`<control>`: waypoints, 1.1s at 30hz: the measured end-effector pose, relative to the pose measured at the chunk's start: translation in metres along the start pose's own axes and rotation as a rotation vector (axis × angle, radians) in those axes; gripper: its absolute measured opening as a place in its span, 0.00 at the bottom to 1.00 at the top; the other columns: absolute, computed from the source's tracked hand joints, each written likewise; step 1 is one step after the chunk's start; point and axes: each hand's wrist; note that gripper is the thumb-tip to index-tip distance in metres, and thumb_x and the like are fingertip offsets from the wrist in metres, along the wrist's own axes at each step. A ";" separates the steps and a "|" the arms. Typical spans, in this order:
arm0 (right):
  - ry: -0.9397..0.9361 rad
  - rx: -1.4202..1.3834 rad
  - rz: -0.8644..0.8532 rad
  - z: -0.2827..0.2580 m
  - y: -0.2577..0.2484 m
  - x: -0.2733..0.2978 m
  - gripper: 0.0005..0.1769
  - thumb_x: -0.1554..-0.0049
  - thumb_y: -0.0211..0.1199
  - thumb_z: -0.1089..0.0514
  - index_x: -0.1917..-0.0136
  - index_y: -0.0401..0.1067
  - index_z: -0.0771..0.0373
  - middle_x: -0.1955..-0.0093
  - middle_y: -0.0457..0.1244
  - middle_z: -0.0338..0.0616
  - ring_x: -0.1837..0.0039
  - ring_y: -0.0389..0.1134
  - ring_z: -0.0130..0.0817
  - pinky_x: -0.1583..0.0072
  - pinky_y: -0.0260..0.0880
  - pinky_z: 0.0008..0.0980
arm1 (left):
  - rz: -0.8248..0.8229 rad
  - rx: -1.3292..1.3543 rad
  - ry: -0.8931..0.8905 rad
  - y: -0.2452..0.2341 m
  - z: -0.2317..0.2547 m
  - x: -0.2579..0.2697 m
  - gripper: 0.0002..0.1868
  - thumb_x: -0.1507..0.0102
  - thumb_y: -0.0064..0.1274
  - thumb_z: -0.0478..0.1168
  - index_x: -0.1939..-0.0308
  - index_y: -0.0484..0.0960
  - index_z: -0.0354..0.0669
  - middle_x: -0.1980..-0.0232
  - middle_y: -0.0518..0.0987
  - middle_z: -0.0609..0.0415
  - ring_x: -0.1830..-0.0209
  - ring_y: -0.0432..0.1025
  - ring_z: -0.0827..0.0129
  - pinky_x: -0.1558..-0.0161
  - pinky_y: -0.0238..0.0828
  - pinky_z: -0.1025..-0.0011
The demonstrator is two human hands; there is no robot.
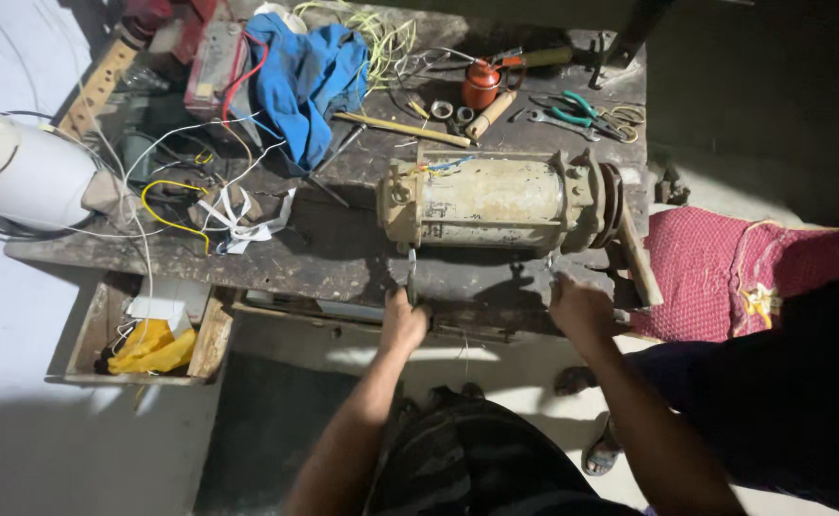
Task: The person uses pliers and a wrench to loosen and remove bolts from an electric motor on a workbench. They then use a hammer to tap the motor housing and rotate the motor to inspect it.
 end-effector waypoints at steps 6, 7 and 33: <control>0.154 -0.214 0.027 -0.012 -0.011 0.060 0.20 0.41 0.58 0.50 0.37 0.74 0.55 0.59 0.69 0.58 0.55 0.71 0.61 0.53 0.69 0.58 | -0.128 0.311 -0.270 -0.025 -0.014 0.001 0.21 0.42 0.51 0.37 0.45 0.79 0.37 0.54 0.83 0.45 0.51 0.76 0.56 0.48 0.70 0.61; 0.198 -0.235 0.009 -0.017 -0.011 0.073 0.21 0.40 0.57 0.50 0.35 0.73 0.54 0.59 0.69 0.59 0.55 0.71 0.62 0.53 0.69 0.58 | -0.173 0.368 -0.249 -0.032 -0.014 0.005 0.20 0.41 0.50 0.37 0.45 0.81 0.34 0.55 0.82 0.43 0.52 0.74 0.56 0.49 0.69 0.60; -0.485 -0.804 -0.087 -0.155 -0.118 0.070 0.10 0.46 0.65 0.65 0.49 0.77 0.65 0.60 0.70 0.52 0.60 0.73 0.46 0.58 0.73 0.39 | -0.548 0.298 -0.047 -0.146 0.134 0.007 0.23 0.45 0.53 0.40 0.45 0.80 0.39 0.65 0.78 0.55 0.65 0.72 0.71 0.62 0.69 0.71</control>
Point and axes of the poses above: each hand's wrist, its own x-axis away from the middle knuckle, its own y-axis out of the palm, z = x × y
